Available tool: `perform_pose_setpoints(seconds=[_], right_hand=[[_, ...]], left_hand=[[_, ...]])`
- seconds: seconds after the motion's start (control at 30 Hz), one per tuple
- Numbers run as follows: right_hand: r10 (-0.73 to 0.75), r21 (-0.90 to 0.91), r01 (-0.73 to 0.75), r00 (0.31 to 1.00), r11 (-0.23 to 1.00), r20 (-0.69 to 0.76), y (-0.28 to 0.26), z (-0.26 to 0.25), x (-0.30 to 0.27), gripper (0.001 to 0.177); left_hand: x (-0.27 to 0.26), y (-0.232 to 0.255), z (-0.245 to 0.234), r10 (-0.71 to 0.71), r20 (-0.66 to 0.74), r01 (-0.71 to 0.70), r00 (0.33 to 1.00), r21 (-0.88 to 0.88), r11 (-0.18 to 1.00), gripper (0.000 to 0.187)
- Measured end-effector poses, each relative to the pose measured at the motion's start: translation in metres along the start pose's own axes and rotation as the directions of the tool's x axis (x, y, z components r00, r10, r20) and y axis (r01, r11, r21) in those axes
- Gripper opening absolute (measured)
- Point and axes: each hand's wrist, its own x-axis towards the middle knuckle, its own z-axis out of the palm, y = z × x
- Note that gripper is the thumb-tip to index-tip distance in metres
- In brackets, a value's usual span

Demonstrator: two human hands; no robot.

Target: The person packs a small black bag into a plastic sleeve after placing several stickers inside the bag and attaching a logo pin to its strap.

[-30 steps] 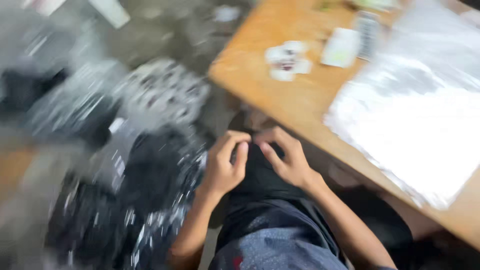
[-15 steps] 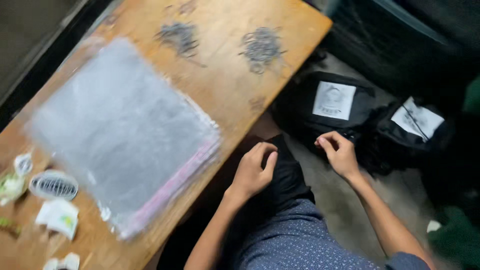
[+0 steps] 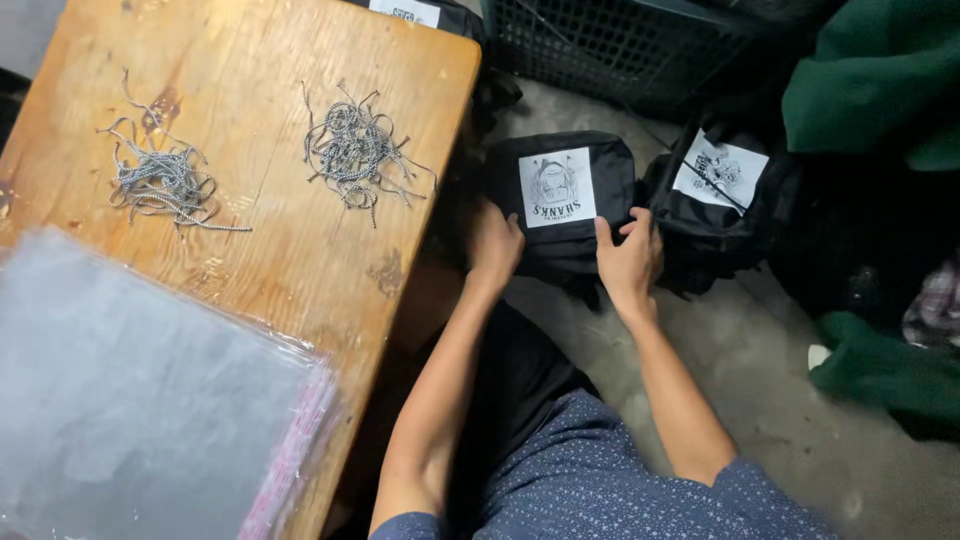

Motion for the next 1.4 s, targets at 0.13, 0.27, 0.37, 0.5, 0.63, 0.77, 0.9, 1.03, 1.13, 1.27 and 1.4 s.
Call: perform_pose_setpoints(seconds=[0.13,0.27,0.37,0.5,0.63,0.77,0.9,1.03,1.13,1.27,1.4], right_hand=[[-0.075,0.028,0.077,0.994,0.997,-0.076,0.017,0.012,0.008,0.027],[0.015,0.240,0.016,0.992,0.971,-0.127,0.031,0.002,0.009,0.018],[0.115,0.551,-0.060,0.991,0.832,-0.066,0.025,-0.020,0.007,0.018],[0.109,0.824,-0.089,0.993,0.560,0.033,0.004,-0.054,0.024,0.033],[-0.103,0.895,-0.181,0.965,0.408,0.242,-0.129,-0.102,-0.003,0.055],[-0.378,0.856,-0.251,0.815,0.452,0.439,-0.206,-0.084,-0.037,0.031],[-0.599,0.806,-0.222,0.568,0.549,0.564,-0.279,-0.062,-0.095,0.026],[-0.790,0.809,0.099,0.311,0.580,0.529,-0.351,-0.043,-0.140,0.031],[-0.890,0.733,0.506,0.245,0.455,0.384,-0.407,-0.030,-0.173,0.032],[-0.992,0.485,0.870,0.031,0.086,0.120,-0.450,0.007,-0.221,0.057],[-0.980,0.643,0.766,-0.120,0.009,0.156,-0.457,0.007,-0.283,0.085]], left_hand=[[0.001,0.025,-0.053,0.014,-0.084,-0.021,0.996,-0.077,0.997,0.049],[0.002,0.037,-0.070,-0.014,0.030,0.027,0.999,-0.524,0.851,0.043],[-0.005,0.069,-0.139,0.007,0.093,0.062,0.996,-0.709,0.703,0.037],[-0.019,0.075,-0.207,-0.039,0.050,0.063,0.998,-0.841,0.538,0.037],[-0.059,0.058,-0.299,-0.143,-0.091,-0.022,0.986,-0.905,0.426,0.032],[-0.117,-0.001,-0.359,-0.265,-0.183,-0.076,0.947,-0.927,0.366,0.040],[-0.198,-0.057,-0.426,-0.387,-0.206,-0.101,0.899,-0.956,0.276,0.031],[-0.252,-0.105,-0.469,-0.477,-0.058,-0.036,0.877,-0.998,0.055,0.061],[-0.266,-0.143,-0.472,-0.571,-0.069,-0.178,0.818,-0.974,-0.137,0.048],[-0.259,-0.168,-0.473,-0.568,-0.183,-0.328,0.802,-0.931,-0.163,0.040],[-0.242,-0.176,-0.483,-0.588,-0.238,-0.373,0.773,-0.920,-0.118,0.015]])
